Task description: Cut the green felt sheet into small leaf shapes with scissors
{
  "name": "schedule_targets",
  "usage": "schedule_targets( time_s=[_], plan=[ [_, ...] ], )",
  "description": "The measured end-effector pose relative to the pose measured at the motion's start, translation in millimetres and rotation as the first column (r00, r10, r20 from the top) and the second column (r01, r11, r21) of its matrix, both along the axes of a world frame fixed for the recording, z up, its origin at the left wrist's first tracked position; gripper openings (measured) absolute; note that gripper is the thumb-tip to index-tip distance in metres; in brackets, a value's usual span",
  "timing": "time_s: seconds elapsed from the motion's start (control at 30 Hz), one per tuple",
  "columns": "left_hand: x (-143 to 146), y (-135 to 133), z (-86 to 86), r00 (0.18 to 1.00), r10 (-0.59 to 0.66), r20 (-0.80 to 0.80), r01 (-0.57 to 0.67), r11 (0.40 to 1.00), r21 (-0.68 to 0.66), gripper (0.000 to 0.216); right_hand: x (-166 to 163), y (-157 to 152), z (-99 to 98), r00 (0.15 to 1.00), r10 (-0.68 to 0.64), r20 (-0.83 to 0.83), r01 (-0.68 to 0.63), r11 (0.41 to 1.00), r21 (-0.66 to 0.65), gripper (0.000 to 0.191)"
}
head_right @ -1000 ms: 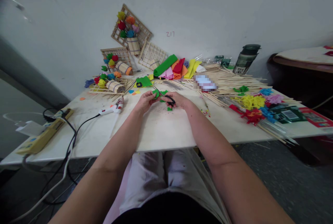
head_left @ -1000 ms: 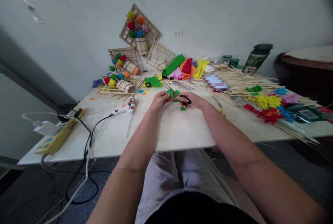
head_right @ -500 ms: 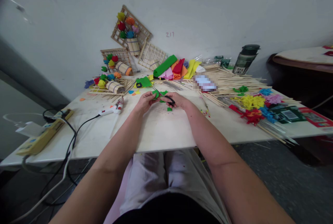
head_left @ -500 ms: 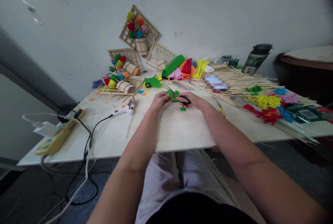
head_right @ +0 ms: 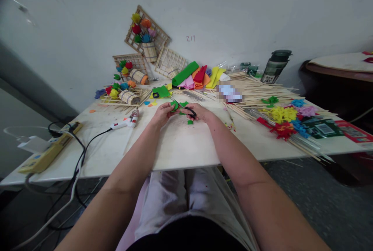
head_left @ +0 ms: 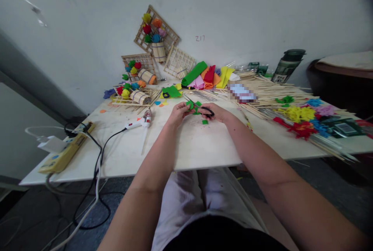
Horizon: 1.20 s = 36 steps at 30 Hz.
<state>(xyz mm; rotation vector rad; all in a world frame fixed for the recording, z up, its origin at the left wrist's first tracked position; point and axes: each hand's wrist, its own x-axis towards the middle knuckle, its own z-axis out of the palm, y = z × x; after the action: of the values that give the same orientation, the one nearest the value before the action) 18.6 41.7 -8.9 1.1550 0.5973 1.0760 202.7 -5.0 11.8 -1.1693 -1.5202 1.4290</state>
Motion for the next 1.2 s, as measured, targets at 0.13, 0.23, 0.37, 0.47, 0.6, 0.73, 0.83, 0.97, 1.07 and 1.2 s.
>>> schedule_targets(
  time_s=[0.13, 0.23, 0.37, 0.47, 0.6, 0.73, 0.83, 0.97, 1.07, 1.2],
  plan=[
    [0, -1, 1.4, 1.000, 0.004, -0.005, -0.004, 1.000, -0.016, 0.032, 0, -1, 2.1, 1.000, 0.003, -0.030, -0.003, 1.000, -0.006, 0.016],
    [0, -1, 2.2, 1.000, 0.009, -0.011, -0.009, 1.000, -0.025, 0.031, 1, -1, 2.4, 1.000, 0.011, -0.029, -0.011, 1.000, -0.011, 0.018],
    [-1, -2, 3.1, 1.000, 0.010, -0.022, -0.010, 1.000, -0.021, 0.029, 1, 2, -0.7, 0.999, 0.006, -0.032, -0.006, 1.000, -0.001, 0.020],
    [-1, -2, 3.9, 1.000, 0.016, -0.022, -0.016, 1.000, -0.025, 0.028, 2, 4, -3.6, 0.999, 0.014, -0.045, -0.014, 1.000, 0.004, 0.023],
    [-1, -2, 4.3, 0.999, 0.042, -0.007, -0.043, 0.999, -0.034, 0.028, 3, 6, -5.8, 0.998, 0.033, -0.051, -0.033, 0.999, 0.011, 0.027],
    [-1, -1, 3.9, 0.998, 0.063, 0.003, -0.062, 0.998, -0.027, 0.030, 3, 6, -6.0, 0.998, 0.039, -0.049, -0.038, 0.999, 0.028, 0.027],
    [-1, -1, 3.4, 0.998, 0.063, -0.008, -0.064, 0.998, -0.024, 0.029, 4, 6, -5.7, 0.998, 0.042, -0.042, -0.041, 0.998, 0.037, 0.026],
    [-1, -1, 3.3, 0.998, 0.067, -0.019, -0.067, 0.997, -0.028, 0.026, 4, 7, -6.7, 0.999, 0.042, -0.026, -0.042, 0.999, 0.031, 0.025],
    [-1, -2, 3.9, 0.998, 0.066, -0.020, -0.067, 0.997, -0.027, 0.024, 5, 8, -8.0, 0.999, 0.043, -0.030, -0.042, 0.999, 0.033, 0.026],
    [-1, -2, 4.3, 0.996, 0.082, -0.019, -0.082, 0.996, -0.035, 0.023, 4, 8, -8.0, 0.999, 0.043, -0.009, -0.043, 0.998, 0.041, 0.028]
  ],
)
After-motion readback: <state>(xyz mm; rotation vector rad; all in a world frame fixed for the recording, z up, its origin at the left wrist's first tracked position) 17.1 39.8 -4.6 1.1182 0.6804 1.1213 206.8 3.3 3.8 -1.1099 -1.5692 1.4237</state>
